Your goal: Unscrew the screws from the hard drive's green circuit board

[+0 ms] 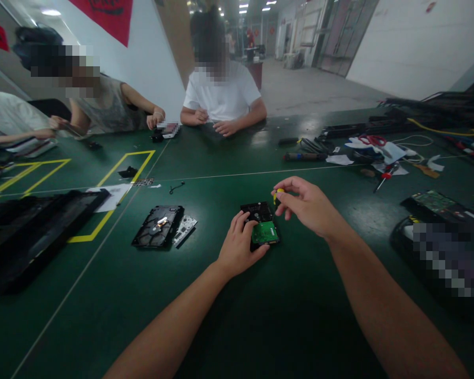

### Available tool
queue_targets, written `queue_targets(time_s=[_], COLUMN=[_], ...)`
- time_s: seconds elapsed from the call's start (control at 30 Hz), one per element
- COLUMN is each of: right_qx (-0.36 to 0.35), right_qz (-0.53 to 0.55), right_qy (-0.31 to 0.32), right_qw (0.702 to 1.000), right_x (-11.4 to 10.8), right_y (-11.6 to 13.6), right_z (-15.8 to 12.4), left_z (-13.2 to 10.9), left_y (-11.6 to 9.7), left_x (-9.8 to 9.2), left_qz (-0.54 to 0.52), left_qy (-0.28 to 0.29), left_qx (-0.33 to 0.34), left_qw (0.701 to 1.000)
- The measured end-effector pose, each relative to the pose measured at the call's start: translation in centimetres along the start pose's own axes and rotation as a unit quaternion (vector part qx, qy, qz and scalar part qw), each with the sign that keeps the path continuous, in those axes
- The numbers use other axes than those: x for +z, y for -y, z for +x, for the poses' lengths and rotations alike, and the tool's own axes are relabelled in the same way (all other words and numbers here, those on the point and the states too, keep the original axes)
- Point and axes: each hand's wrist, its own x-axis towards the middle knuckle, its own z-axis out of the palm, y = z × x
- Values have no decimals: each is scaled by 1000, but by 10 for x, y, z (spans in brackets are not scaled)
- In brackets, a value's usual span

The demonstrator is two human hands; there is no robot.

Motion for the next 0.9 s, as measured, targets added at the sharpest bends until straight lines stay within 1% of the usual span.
queue_targets(time_s=[0.07,0.2,0.27,0.4,0.53,0.63,0.7,0.8,0.9], right_qx=[-13,-41,-49,-48,-31,-15,-12,-32,-66], right_qz=[-13,-88,-105,-109,-123,-91,-68,-84,-136], right_qy=[3,8,11,10,-31,-44,-30,-10,-19], right_qw=[1000,995,993,993,991,995,997,996,988], right_x=[-1,-4,-5,-7,-4,-1,0,-1,-4], right_y=[1,4,5,4,-2,-4,-3,0,2], right_z=[0,-1,-2,-1,0,0,0,-1,0], left_z=[0,0,0,0,0,0,0,0,0], left_y=[0,0,0,0,0,0,0,0,-1], left_x=[0,0,-1,-1,-1,0,0,-1,-2], left_qz=[0,-3,-3,-2,0,2,1,1,2], left_qy=[-2,-6,-5,-2,-1,0,0,0,2], left_qx=[0,2,2,1,-1,0,0,0,2], left_qw=[1000,1000,1000,1000,1000,1000,1000,1000,1000])
